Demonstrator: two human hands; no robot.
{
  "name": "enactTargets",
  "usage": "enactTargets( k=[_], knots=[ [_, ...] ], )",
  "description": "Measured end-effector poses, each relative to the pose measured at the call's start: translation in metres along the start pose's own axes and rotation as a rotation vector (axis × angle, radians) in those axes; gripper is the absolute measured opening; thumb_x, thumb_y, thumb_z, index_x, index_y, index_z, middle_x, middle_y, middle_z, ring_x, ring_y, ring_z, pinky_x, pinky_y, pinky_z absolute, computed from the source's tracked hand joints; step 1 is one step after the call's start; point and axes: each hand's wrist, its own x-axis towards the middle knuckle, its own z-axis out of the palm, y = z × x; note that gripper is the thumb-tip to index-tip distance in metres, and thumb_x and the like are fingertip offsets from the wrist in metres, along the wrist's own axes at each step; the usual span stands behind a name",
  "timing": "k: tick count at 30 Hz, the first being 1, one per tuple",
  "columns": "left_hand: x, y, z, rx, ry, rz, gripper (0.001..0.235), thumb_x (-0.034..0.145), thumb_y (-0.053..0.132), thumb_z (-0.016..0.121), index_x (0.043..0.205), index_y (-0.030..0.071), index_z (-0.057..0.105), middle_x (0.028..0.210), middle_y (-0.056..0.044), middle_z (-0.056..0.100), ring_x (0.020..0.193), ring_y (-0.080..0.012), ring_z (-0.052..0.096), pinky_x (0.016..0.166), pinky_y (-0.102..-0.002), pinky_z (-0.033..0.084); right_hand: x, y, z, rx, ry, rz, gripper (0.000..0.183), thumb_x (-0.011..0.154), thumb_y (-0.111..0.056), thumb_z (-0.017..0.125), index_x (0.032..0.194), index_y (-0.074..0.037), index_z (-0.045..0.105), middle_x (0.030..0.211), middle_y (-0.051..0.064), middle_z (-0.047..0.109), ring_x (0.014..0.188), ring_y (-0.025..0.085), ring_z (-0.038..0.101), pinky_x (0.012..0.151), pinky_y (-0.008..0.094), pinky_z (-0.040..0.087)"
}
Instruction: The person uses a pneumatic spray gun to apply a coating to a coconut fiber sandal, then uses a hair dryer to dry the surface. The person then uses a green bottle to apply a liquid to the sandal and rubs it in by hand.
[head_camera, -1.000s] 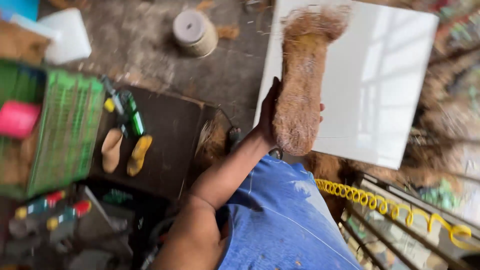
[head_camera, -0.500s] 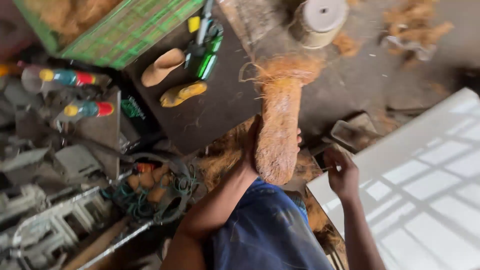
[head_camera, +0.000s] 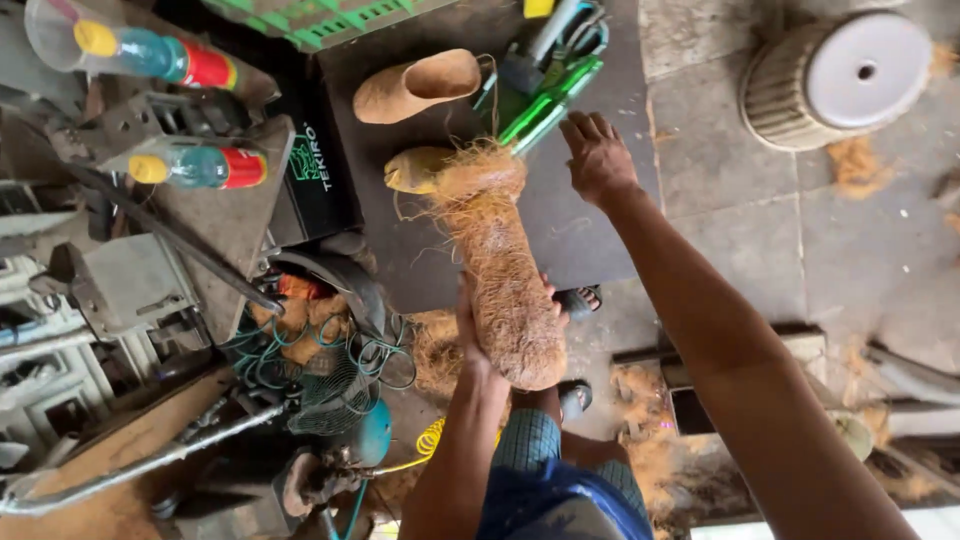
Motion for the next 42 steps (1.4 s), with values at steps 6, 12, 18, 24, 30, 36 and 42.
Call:
enactTargets(
  k=[6, 12, 18, 24, 30, 36, 42],
  knots=[
    [0.047, 0.004, -0.008, -0.007, -0.506, 0.058, 0.079, 0.091, 0.071, 0.053, 0.123, -0.001, 0.061, 0.111, -0.02, 0.07, 0.101, -0.034, 0.069, 0.092, -0.053, 0.055, 0.06, -0.014, 0.016, -0.051, -0.435, 0.067, 0.097, 0.082, 0.019, 0.052, 0.161, -0.02, 0.01, 0.167, 0.004, -0.001, 0.151, 0.031, 0.004, 0.121, 0.052, 0.014],
    [0.062, 0.006, -0.008, -0.133, -0.542, 0.049, 0.079, 0.095, 0.066, 0.052, 0.135, -0.003, 0.052, 0.123, -0.027, 0.064, 0.11, -0.0387, 0.065, 0.098, -0.052, 0.052, 0.073, 0.007, 0.048, -0.335, -0.293, -0.056, 0.1, 0.08, 0.006, 0.068, 0.162, -0.019, 0.016, 0.156, 0.009, 0.033, 0.12, 0.035, 0.046, 0.095, 0.049, 0.041],
    [0.055, 0.008, 0.004, -0.098, -0.546, 0.061, 0.082, 0.096, 0.069, 0.05, 0.135, -0.003, 0.055, 0.122, -0.026, 0.066, 0.111, -0.0381, 0.066, 0.097, -0.052, 0.056, 0.02, 0.034, 0.068, -0.288, -0.293, 0.04, 0.068, 0.086, -0.035, 0.069, 0.147, -0.016, 0.045, 0.138, 0.022, 0.042, 0.124, 0.041, 0.041, 0.108, 0.062, 0.029],
    [0.052, -0.001, 0.048, -0.246, -0.237, 0.028, 0.093, 0.079, 0.07, 0.072, 0.129, -0.007, 0.058, 0.126, -0.031, 0.06, 0.122, -0.0454, 0.057, 0.105, -0.062, 0.042, -0.143, 0.023, -0.016, 0.601, -0.116, 0.702, 0.063, 0.091, -0.064, 0.071, 0.115, -0.009, 0.054, 0.105, 0.027, 0.063, 0.098, 0.053, 0.062, 0.084, 0.062, 0.046],
    [0.037, -0.054, 0.088, 0.013, -0.468, -0.27, 0.088, 0.092, 0.07, 0.052, 0.133, -0.008, 0.056, 0.133, -0.03, 0.057, 0.128, -0.0446, 0.052, 0.114, -0.062, 0.031, -0.299, -0.054, -0.234, 0.837, 0.284, 0.46, 0.079, 0.086, -0.048, 0.066, 0.144, 0.001, 0.043, 0.129, 0.032, 0.049, 0.121, 0.039, 0.048, 0.103, 0.057, 0.037],
    [-0.005, -0.153, 0.121, 0.035, -0.476, -0.553, 0.076, 0.102, 0.059, 0.05, 0.14, -0.006, 0.051, 0.143, -0.029, 0.05, 0.136, -0.0453, 0.044, 0.12, -0.059, 0.025, -0.331, -0.06, -0.356, 0.221, 0.374, -0.087, 0.061, 0.07, -0.038, 0.084, 0.119, -0.005, 0.069, 0.102, 0.02, 0.057, 0.086, 0.041, 0.064, 0.074, 0.049, 0.057],
    [-0.069, -0.227, 0.152, 0.519, -0.208, -0.573, 0.071, 0.095, 0.061, 0.063, 0.143, 0.01, 0.054, 0.147, -0.015, 0.05, 0.136, -0.0344, 0.046, 0.116, -0.055, 0.031, -0.383, -0.044, -0.395, 0.37, 0.421, 0.397, 0.064, 0.086, -0.022, 0.075, 0.137, 0.002, 0.045, 0.107, 0.035, 0.063, 0.085, 0.057, 0.063, 0.069, 0.061, 0.05]
  ],
)
